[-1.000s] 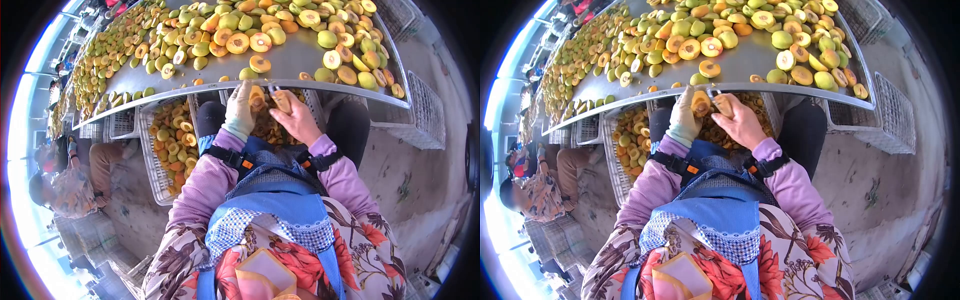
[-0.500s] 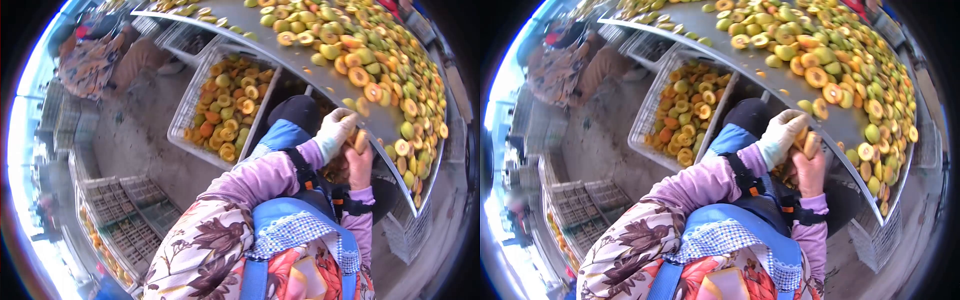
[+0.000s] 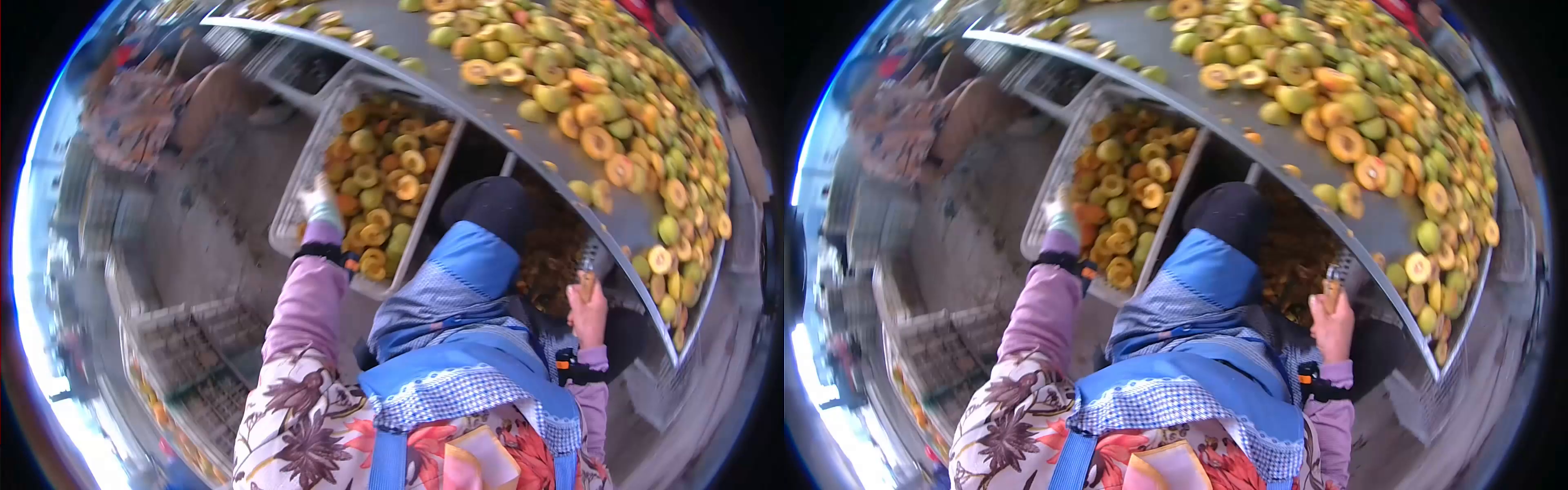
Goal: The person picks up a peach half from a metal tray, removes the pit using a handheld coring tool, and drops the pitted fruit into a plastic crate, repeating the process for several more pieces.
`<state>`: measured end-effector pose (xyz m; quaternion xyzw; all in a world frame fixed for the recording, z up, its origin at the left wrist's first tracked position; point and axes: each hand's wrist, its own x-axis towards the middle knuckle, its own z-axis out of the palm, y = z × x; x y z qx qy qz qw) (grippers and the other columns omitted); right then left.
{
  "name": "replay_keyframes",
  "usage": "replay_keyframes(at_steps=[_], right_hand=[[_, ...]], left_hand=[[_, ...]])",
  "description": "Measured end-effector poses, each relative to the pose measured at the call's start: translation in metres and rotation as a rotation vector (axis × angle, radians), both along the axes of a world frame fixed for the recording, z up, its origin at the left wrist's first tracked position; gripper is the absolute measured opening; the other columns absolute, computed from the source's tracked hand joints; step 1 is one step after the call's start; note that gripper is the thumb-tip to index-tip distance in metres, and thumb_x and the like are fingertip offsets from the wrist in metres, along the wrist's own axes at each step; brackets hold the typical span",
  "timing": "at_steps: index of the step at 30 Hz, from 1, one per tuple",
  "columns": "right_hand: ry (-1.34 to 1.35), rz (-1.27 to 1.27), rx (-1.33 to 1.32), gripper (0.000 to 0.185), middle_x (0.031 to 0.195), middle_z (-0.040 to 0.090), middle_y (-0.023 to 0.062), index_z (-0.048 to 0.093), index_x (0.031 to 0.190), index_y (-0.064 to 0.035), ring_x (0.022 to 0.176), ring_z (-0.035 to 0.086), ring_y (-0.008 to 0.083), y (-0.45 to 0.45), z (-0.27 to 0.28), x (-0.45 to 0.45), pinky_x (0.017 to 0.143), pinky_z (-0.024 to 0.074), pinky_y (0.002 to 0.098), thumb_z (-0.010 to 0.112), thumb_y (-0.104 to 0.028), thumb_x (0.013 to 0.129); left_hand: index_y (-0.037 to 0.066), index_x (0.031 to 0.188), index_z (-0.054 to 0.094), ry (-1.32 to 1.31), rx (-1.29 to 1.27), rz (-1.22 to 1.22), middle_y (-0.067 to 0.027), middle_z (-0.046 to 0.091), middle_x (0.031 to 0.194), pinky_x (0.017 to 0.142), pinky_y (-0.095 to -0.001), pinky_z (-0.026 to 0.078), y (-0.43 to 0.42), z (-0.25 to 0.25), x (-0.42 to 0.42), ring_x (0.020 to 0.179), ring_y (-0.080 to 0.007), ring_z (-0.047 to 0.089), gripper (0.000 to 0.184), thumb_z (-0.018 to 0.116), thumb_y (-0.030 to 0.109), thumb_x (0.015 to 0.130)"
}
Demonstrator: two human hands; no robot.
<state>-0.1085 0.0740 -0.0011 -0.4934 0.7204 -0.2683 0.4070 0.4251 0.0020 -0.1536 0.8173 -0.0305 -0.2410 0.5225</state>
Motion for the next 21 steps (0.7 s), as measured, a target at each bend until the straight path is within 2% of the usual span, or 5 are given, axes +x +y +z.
replay_keyframes(at_steps=[5, 9, 11, 19, 21], right_hand=[[-0.109, 0.048, 0.063, 0.031, 0.062, 0.058, 0.0053, 0.052, 0.105, -0.0030, 0.045, 0.052, 0.0089, 0.000, -0.012, 0.008, 0.039, 0.0407, 0.0242, 0.066, -0.019, 0.083], [-0.072, 0.145, -0.064, 0.038, 0.081, 0.061, 0.0216, 0.050, 0.104, 0.0001, 0.080, 0.059, 0.0435, -0.002, -0.032, 0.012, 0.066, 0.0461, 0.0454, 0.065, -0.027, 0.081], [-0.011, 0.202, -0.128, 0.030, 0.068, 0.056, 0.0081, 0.051, 0.105, -0.0019, 0.053, 0.054, 0.0172, -0.002, -0.035, 0.009, 0.049, 0.0435, 0.0322, 0.064, -0.017, 0.083], [-0.240, 0.041, -0.106, 0.034, 0.077, 0.060, 0.0202, 0.048, 0.099, -0.0013, 0.071, 0.059, 0.0411, 0.000, -0.028, -0.014, 0.062, 0.0464, 0.0442, 0.065, -0.026, 0.083], [-0.413, -0.037, -0.098, 0.025, 0.066, 0.056, 0.0107, 0.047, 0.094, -0.0036, 0.055, 0.057, 0.0255, 0.004, -0.027, -0.018, 0.049, 0.0432, 0.0352, 0.061, -0.022, 0.087]], left_hand=[[0.001, 0.108, 0.062, 0.019, -0.516, -0.677, -0.0022, 0.063, 0.090, 0.070, -0.0229, 0.046, -0.079, 0.119, -0.138, 0.078, -0.0096, 0.056, 0.024, 0.060, 0.010, 0.086], [0.005, 0.100, 0.064, -0.443, -0.453, -1.422, -0.0128, 0.065, 0.084, 0.073, -0.0313, 0.049, -0.154, 0.193, -0.284, 0.077, -0.0220, 0.062, 0.023, 0.060, 0.020, 0.083], [0.005, 0.092, 0.064, -0.642, -0.404, -1.625, -0.0193, 0.064, 0.090, 0.077, -0.0432, 0.048, -0.191, 0.189, -0.349, 0.086, -0.0379, 0.061, 0.032, 0.059, 0.035, 0.081], [0.011, 0.108, 0.058, -1.614, 0.107, -1.627, -0.0126, 0.056, 0.113, 0.080, -0.0427, 0.049, -0.222, 0.155, -0.465, 0.107, -0.0297, 0.053, 0.032, 0.060, 0.023, 0.078], [0.011, 0.113, 0.058, -1.487, 0.317, -1.672, -0.0137, 0.056, 0.116, 0.084, -0.0417, 0.049, -0.207, 0.183, -0.454, 0.109, -0.0315, 0.053, 0.040, 0.065, 0.028, 0.077]])
